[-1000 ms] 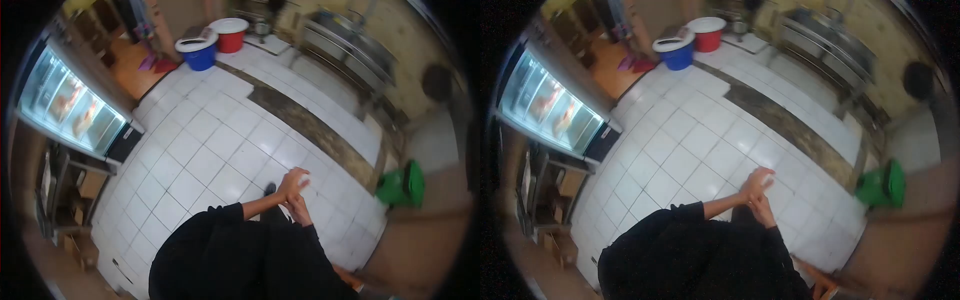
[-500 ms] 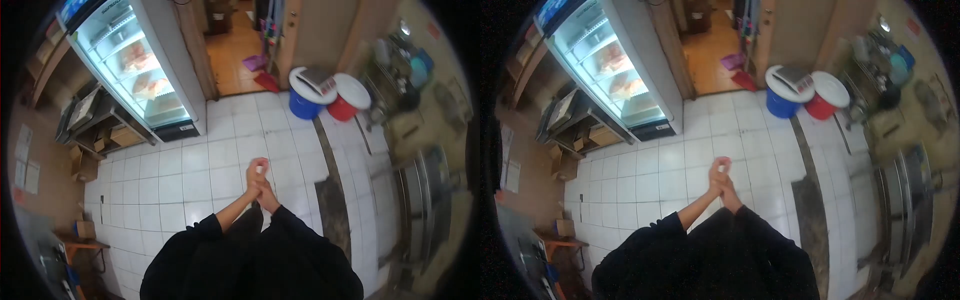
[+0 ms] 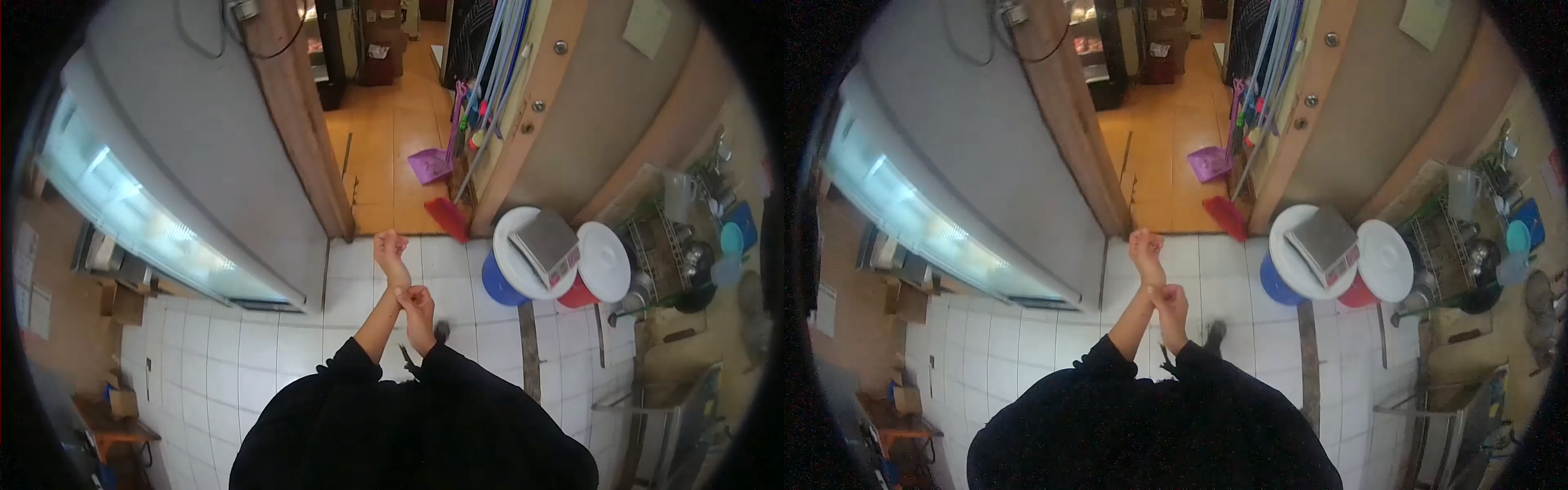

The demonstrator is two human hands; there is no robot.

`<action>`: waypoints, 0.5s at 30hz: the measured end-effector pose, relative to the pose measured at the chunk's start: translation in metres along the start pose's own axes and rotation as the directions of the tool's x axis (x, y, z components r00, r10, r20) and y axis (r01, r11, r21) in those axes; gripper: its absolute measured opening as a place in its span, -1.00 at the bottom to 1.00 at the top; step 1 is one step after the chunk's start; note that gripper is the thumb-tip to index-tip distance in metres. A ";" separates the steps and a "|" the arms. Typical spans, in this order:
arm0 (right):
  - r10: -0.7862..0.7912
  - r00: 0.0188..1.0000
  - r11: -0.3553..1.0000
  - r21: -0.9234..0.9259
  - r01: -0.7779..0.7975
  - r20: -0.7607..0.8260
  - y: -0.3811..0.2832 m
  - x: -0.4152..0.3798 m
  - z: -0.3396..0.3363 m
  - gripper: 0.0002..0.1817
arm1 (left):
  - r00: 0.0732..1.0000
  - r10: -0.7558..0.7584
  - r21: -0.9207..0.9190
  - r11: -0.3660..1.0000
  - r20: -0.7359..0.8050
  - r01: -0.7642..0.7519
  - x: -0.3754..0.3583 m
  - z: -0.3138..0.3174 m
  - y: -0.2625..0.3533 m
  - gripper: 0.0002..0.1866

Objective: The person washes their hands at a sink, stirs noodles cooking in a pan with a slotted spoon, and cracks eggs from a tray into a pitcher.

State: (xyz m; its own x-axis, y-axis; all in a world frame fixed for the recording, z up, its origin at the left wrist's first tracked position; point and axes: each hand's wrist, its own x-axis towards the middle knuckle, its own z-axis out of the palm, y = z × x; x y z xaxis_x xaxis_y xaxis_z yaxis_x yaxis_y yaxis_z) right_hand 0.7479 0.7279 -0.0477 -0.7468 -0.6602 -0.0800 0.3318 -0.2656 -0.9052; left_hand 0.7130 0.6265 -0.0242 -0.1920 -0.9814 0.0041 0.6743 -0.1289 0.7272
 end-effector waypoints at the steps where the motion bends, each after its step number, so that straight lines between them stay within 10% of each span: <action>1: -0.004 1.000 1.000 0.004 0.004 0.000 -0.003 0.046 0.005 -0.71 | 1.000 0.002 0.001 1.000 0.005 -0.002 0.035 0.021 -0.021 -0.85; 3: -0.296 0.952 0.952 -0.106 0.287 -0.077 -0.017 0.140 0.016 -0.68 | 0.995 0.101 0.031 0.994 0.021 -0.101 0.101 0.055 -0.062 -0.84; 11: 0.238 0.935 0.971 -0.093 -0.220 0.262 -0.014 0.438 0.091 -0.71 | 0.851 0.522 0.433 0.755 0.059 -0.493 0.409 0.130 -0.128 -0.88; 15: 0.211 0.914 0.973 0.011 -0.229 0.346 -0.006 0.593 0.177 -0.68 | 0.838 0.532 0.292 0.826 -0.123 -0.482 0.547 0.136 -0.133 -0.90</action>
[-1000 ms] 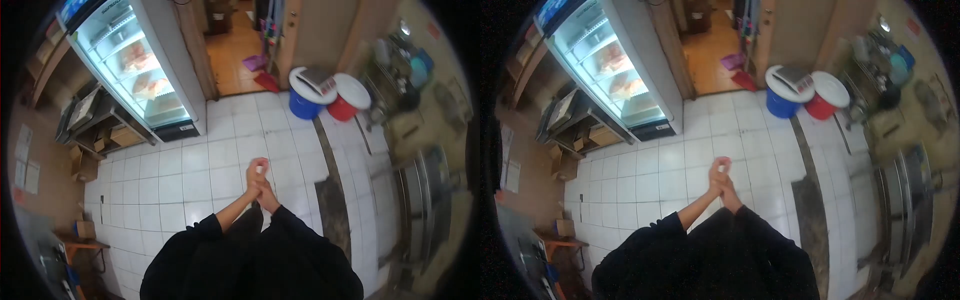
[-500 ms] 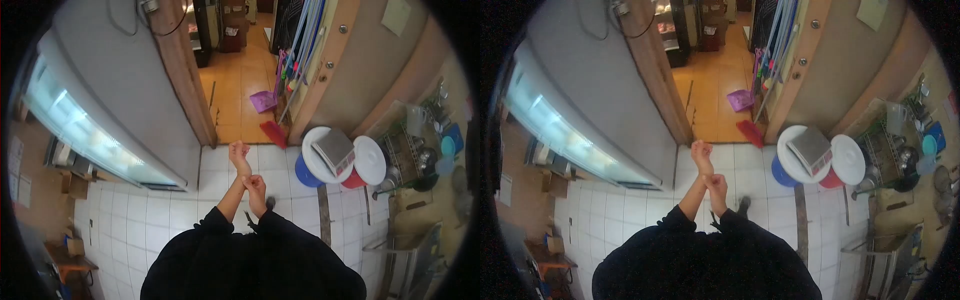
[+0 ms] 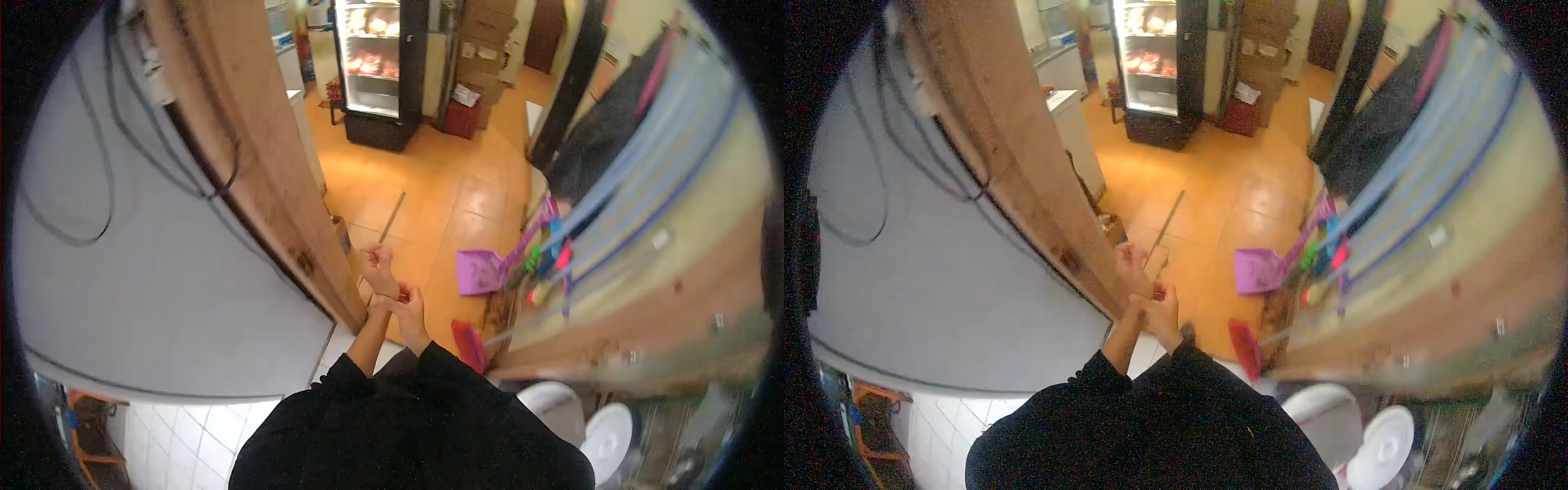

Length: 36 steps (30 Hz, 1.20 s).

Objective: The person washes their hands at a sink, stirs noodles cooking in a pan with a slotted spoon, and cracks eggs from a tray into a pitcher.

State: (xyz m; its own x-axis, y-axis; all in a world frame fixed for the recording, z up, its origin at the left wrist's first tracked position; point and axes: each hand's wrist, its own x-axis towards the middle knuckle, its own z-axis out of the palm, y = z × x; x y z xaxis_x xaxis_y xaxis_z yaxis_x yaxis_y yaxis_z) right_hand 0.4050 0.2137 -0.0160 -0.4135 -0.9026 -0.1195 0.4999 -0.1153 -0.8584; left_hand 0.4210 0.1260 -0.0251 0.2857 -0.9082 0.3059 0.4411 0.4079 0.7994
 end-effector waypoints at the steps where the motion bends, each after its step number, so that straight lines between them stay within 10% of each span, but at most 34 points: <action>1: -0.042 0.998 0.996 -0.074 0.045 0.046 0.005 0.046 -0.004 -0.69 | 0.997 0.050 0.163 0.986 -0.059 -0.040 0.020 0.024 -0.017 -0.90; 5: -0.036 0.986 0.973 -0.217 0.072 0.164 0.014 0.230 -0.012 -0.68 | 0.999 0.032 0.295 0.955 -0.008 -0.029 0.143 0.080 -0.165 -0.87; 8: 0.069 0.992 0.914 -0.405 -0.020 0.108 -0.022 0.335 0.014 -0.70 | 0.977 0.160 0.422 0.882 0.143 -0.207 0.233 0.145 -0.149 -0.82; 16: -0.021 0.966 0.987 -0.148 0.061 0.257 -0.051 0.584 0.093 -0.64 | 0.971 0.192 0.521 0.820 0.140 -0.238 0.455 0.231 -0.255 -0.79; 24: 0.434 0.791 0.879 -0.013 -0.476 0.431 -0.002 0.843 0.210 -0.63 | 0.892 0.384 0.714 0.552 0.239 -0.430 0.717 0.232 -0.358 -0.80; 32: 0.357 0.567 0.931 -0.232 -0.281 0.743 0.076 1.015 0.413 -0.55 | 0.828 0.466 0.699 0.703 -0.313 -0.131 0.950 0.140 -0.381 -0.80; 36: 0.453 0.495 0.891 -0.361 -0.275 0.741 0.121 1.107 0.495 -0.53 | 0.828 0.459 0.715 0.691 -0.321 -0.106 1.066 0.094 -0.419 -0.79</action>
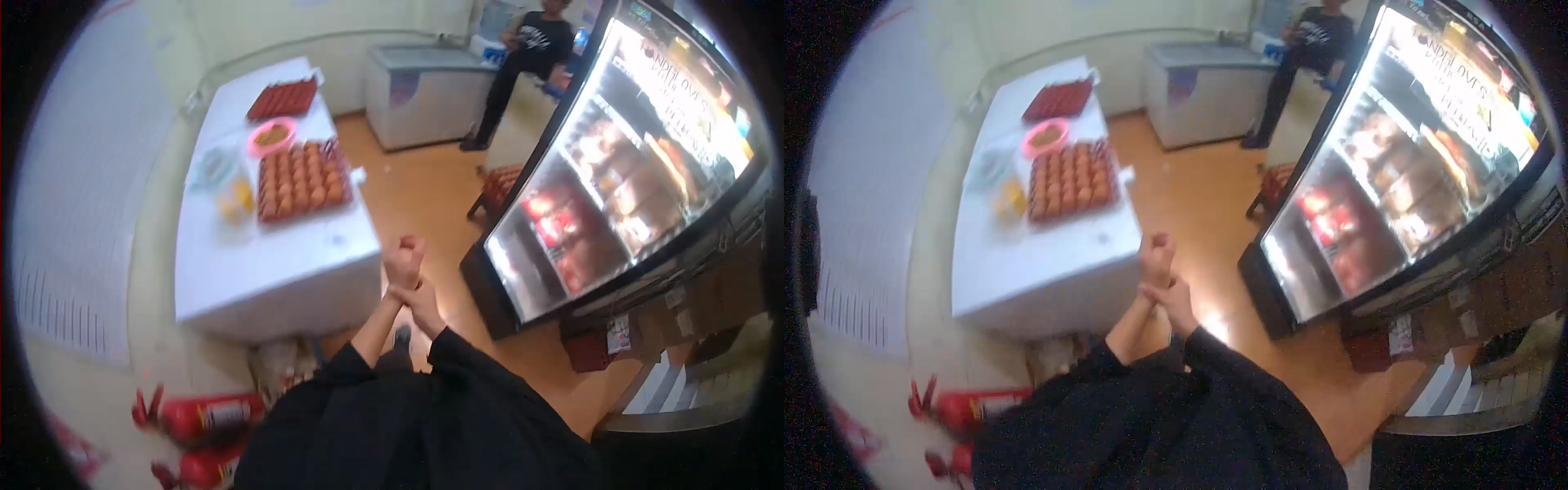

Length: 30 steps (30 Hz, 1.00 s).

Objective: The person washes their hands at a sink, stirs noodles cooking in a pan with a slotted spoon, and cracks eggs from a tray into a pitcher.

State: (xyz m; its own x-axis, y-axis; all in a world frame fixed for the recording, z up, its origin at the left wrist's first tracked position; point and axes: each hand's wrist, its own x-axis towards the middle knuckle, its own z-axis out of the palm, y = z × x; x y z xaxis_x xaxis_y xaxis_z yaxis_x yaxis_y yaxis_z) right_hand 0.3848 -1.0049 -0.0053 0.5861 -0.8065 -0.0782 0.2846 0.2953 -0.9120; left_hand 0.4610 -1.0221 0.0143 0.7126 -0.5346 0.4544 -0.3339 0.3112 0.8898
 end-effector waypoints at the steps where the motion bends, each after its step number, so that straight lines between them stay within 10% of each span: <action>1: 0.116 0.993 0.984 -0.132 -0.117 -0.012 -0.010 0.035 -0.008 -0.53 | 0.999 0.036 0.040 0.999 -0.030 -0.035 0.027 0.017 -0.017 -0.78; 8: -0.068 0.997 0.996 -0.060 0.065 -0.047 -0.060 0.212 -0.054 -0.50 | 0.995 -0.104 -0.163 0.981 -0.003 0.102 0.177 0.138 -0.072 -0.79; 15: 0.444 0.851 0.883 0.026 -0.469 0.279 -0.052 0.324 -0.063 -0.62 | 0.974 0.127 0.192 0.977 -0.187 -0.091 0.266 0.148 -0.133 -0.81; 22: 0.239 0.873 0.962 0.021 -0.273 0.426 -0.086 0.435 -0.044 -0.51 | 0.890 0.055 0.077 0.997 -0.452 -0.023 0.357 0.170 -0.165 -0.81; 30: 0.536 0.661 0.829 -0.180 -0.529 0.526 -0.061 0.519 -0.061 -0.49 | 0.855 -0.002 0.046 0.998 -0.518 0.030 0.404 0.186 -0.222 -0.82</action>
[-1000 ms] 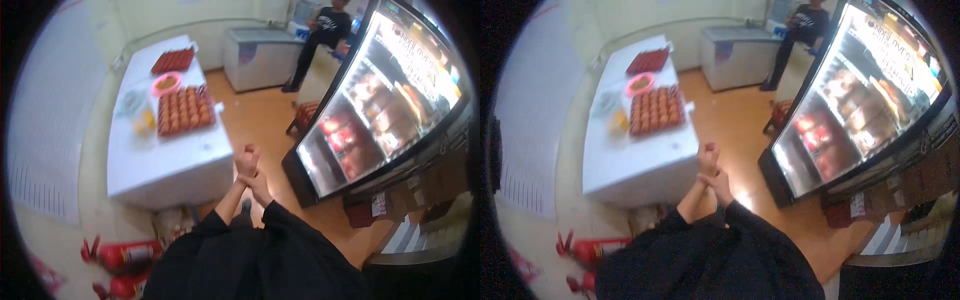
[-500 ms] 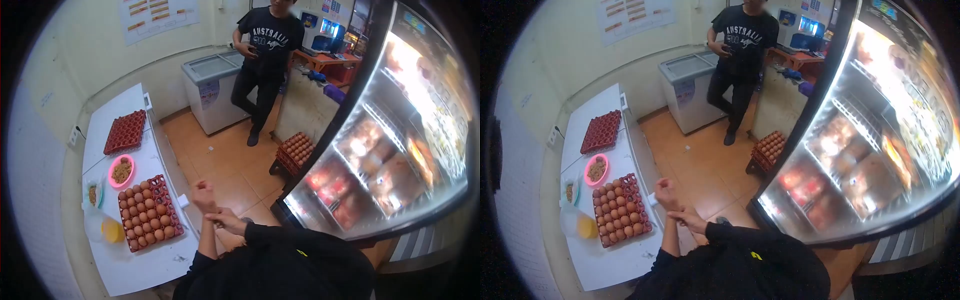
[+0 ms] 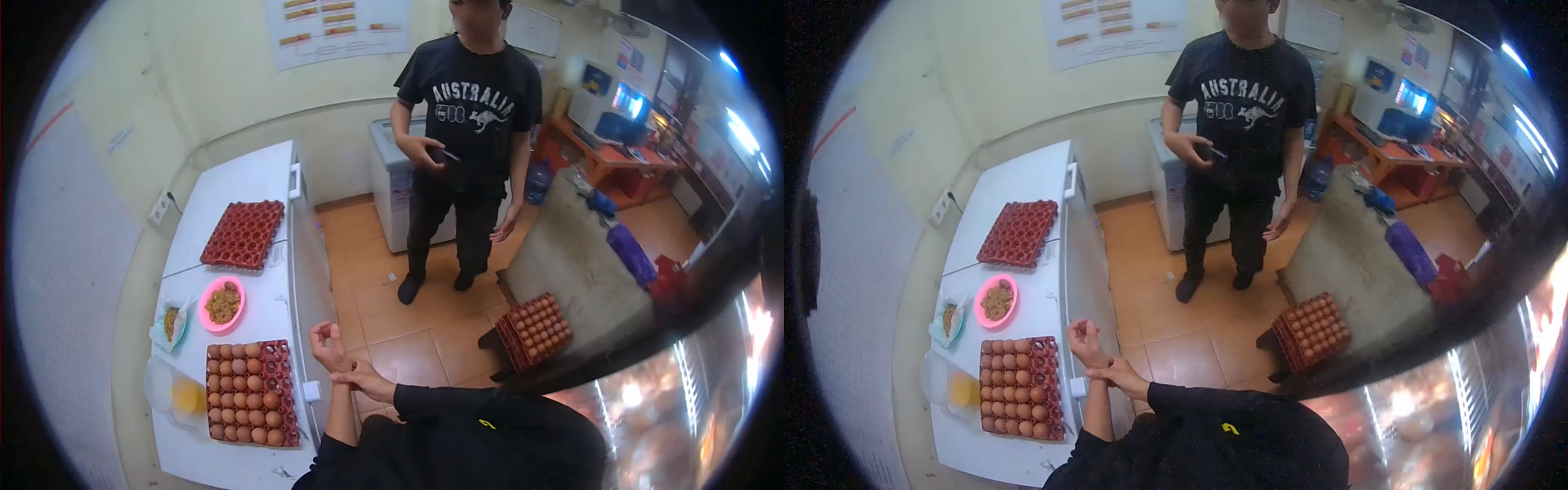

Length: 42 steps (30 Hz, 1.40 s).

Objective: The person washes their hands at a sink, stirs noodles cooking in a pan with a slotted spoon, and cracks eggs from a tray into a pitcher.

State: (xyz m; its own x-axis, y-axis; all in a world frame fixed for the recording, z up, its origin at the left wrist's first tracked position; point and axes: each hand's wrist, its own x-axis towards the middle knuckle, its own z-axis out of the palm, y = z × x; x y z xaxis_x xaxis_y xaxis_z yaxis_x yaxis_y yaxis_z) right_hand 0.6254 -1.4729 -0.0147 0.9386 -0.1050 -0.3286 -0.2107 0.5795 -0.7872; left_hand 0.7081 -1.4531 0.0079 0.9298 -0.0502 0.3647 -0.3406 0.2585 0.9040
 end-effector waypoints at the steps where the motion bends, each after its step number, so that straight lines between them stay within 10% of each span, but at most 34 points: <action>1: 0.026 0.999 0.999 0.018 -0.027 0.028 0.002 0.006 0.003 -0.52 | 1.000 0.004 0.039 0.999 -0.026 -0.003 0.005 -0.005 -0.001 -0.82; 6: 0.152 0.980 0.958 -0.262 -0.114 0.131 -0.006 0.059 0.020 -0.45 | 0.990 0.013 0.133 0.991 -0.144 0.007 0.049 -0.028 -0.001 -0.81; 8: -0.279 0.957 0.910 -0.298 0.289 0.075 -0.008 0.079 0.040 -0.39 | 0.987 0.005 0.107 0.994 -0.161 0.012 0.072 -0.044 -0.007 -0.82; 11: -0.224 0.920 0.866 -0.367 0.339 0.322 -0.045 0.096 0.065 -0.38 | 0.975 -0.008 0.067 0.997 -0.221 0.023 0.096 -0.064 -0.007 -0.83; 14: 0.070 0.805 0.407 -0.754 0.516 0.589 -0.092 0.159 0.084 -0.67 | 0.919 0.121 0.338 0.941 -0.375 0.014 0.129 -0.096 0.009 -0.82; 16: 0.067 0.855 0.407 -0.797 0.447 0.514 -0.104 0.258 0.092 -0.79 | 0.866 0.229 0.364 0.930 -0.445 -0.060 0.143 -0.108 0.051 -0.84; 17: -0.366 0.581 -0.050 -0.638 0.768 0.727 -0.099 0.372 0.110 -0.79 | 0.862 0.206 0.332 0.942 -0.463 -0.046 0.143 -0.094 0.082 -0.86; 20: -0.587 0.621 0.224 -0.633 0.741 0.519 -0.240 0.379 0.209 -0.71 | 0.903 0.429 0.311 0.856 0.020 -0.414 0.130 -0.051 0.136 -0.83; 21: -0.608 0.570 0.041 -0.695 0.718 0.553 -0.272 0.409 0.235 -0.66 | 0.771 0.587 0.501 0.604 0.247 -0.620 0.133 -0.039 0.158 -0.77; 22: -0.558 0.612 -0.185 -0.803 0.566 0.560 -0.303 0.397 0.262 -0.61 | 0.794 0.569 0.537 0.611 0.214 -0.582 0.136 -0.028 0.162 -0.78; 23: -0.583 0.432 -0.446 -0.715 0.538 0.688 -0.323 0.408 0.276 -0.53 | 0.815 0.550 0.570 0.617 0.180 -0.542 0.141 -0.017 0.165 -0.79; 27: -0.610 0.335 -0.629 -0.695 0.347 0.719 -0.362 0.426 0.314 -0.59 | 0.859 0.486 0.379 0.773 0.163 -0.509 0.179 -0.031 0.159 -0.83; 30: -0.605 0.352 -0.673 -0.695 0.253 0.714 -0.396 0.478 0.328 -0.55 | 0.845 0.128 0.001 0.989 0.518 -0.151 0.165 -0.037 0.181 -0.85; 33: -0.515 0.628 -0.491 -0.802 0.340 0.583 -0.415 0.518 0.373 -0.51 | 0.888 -0.081 -0.223 0.954 0.453 0.201 0.181 -0.047 0.140 -0.86; 37: -0.476 0.569 -0.303 -0.732 0.610 0.671 -0.365 0.552 0.425 -0.47 | 0.985 -0.143 0.198 0.973 0.100 0.121 0.229 -0.053 0.076 -0.86; 40: -0.317 0.471 -0.389 -0.566 0.727 0.823 -0.271 0.590 0.448 -0.47 | 0.976 0.197 0.368 0.904 0.092 -0.217 0.242 -0.037 0.051 -0.84; 42: 0.012 0.552 -0.216 -0.537 0.815 0.834 -0.202 0.580 0.438 -0.51 | 0.788 -0.052 0.718 0.453 0.613 -0.529 0.231 -0.034 0.059 -0.84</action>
State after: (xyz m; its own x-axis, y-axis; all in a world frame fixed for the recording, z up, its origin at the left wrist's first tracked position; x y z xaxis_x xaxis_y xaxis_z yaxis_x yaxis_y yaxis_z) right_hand 1.3320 -1.2975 0.1826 0.7435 0.6226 0.2441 0.6642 -0.6449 -0.3780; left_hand 0.9074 -1.4171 0.1374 0.6650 -0.6446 0.3772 -0.7460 -0.5491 0.3767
